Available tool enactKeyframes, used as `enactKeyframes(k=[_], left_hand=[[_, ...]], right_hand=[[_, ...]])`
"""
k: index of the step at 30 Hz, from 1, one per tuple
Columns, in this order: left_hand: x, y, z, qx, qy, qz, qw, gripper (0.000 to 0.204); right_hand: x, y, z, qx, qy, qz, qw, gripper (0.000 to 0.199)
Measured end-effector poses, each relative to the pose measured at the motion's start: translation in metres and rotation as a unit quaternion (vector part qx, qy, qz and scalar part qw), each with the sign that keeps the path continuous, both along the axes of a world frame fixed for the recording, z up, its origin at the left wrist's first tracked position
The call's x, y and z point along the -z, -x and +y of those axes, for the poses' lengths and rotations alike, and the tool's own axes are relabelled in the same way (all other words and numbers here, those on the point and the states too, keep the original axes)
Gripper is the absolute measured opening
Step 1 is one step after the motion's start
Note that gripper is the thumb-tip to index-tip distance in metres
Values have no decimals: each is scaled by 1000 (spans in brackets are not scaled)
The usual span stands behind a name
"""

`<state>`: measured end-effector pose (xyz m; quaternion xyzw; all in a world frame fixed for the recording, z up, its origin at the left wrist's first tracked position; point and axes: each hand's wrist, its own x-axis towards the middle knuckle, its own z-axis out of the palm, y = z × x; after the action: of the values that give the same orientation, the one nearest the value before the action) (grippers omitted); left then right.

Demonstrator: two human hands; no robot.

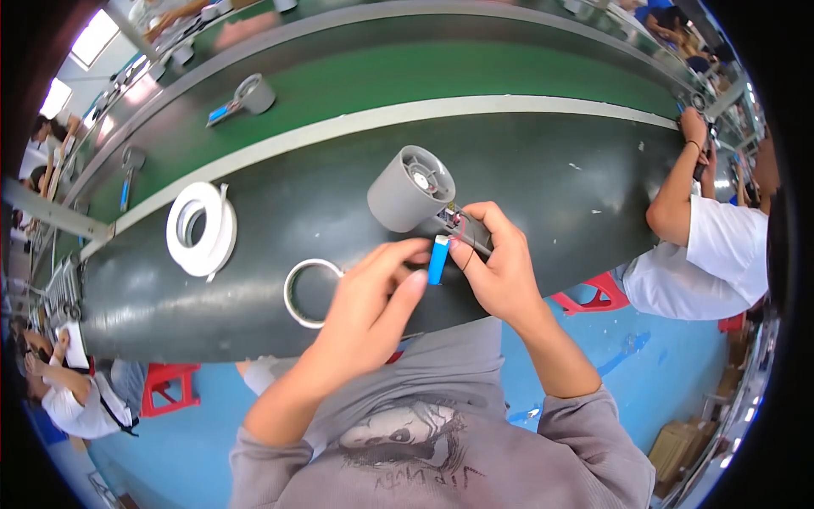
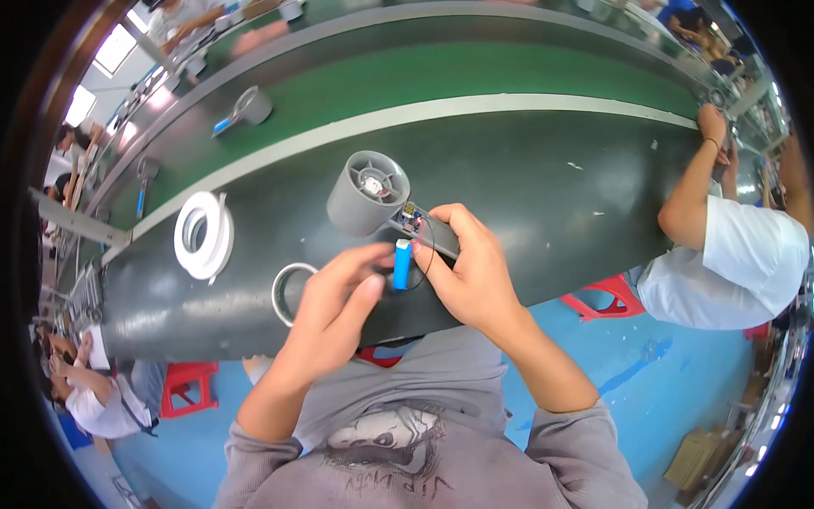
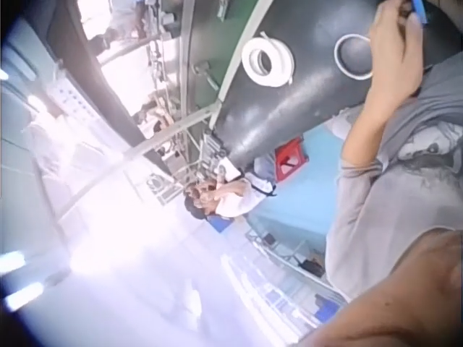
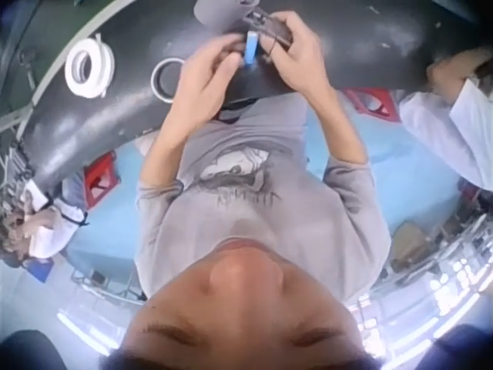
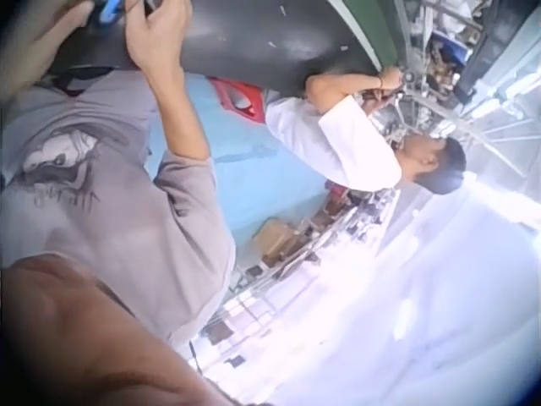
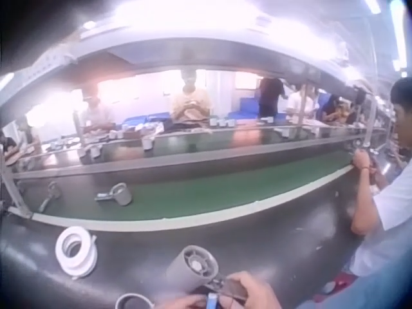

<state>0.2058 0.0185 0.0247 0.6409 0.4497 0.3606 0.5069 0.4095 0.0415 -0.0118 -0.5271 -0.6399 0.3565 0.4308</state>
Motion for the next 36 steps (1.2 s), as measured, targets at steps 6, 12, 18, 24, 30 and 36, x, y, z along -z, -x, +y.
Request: enactKeyframes(k=[6,12,18,24,30,36], left_hand=[[38,-11,10,12,154,-111,982,18],[29,-2,26,-4,229,-109,967,19],[34,0,31,-18,246,-132,960,20],[35,-3,30,-39,236,-127,963,21],[26,-4,28,-48,217,-94,971,19],[21,-1,30,-35,203,-42,978,18]], right_hand=[[12,12,-20,35,-63,-98,993,38],[26,10,-24,46,-94,-206,973,47],[11,-8,-23,-26,-244,-182,952,41],[23,-9,-16,-177,-173,-131,960,34],[17,7,-21,-112,52,39,992,52],[16,7,-16,-121,31,25,992,60]])
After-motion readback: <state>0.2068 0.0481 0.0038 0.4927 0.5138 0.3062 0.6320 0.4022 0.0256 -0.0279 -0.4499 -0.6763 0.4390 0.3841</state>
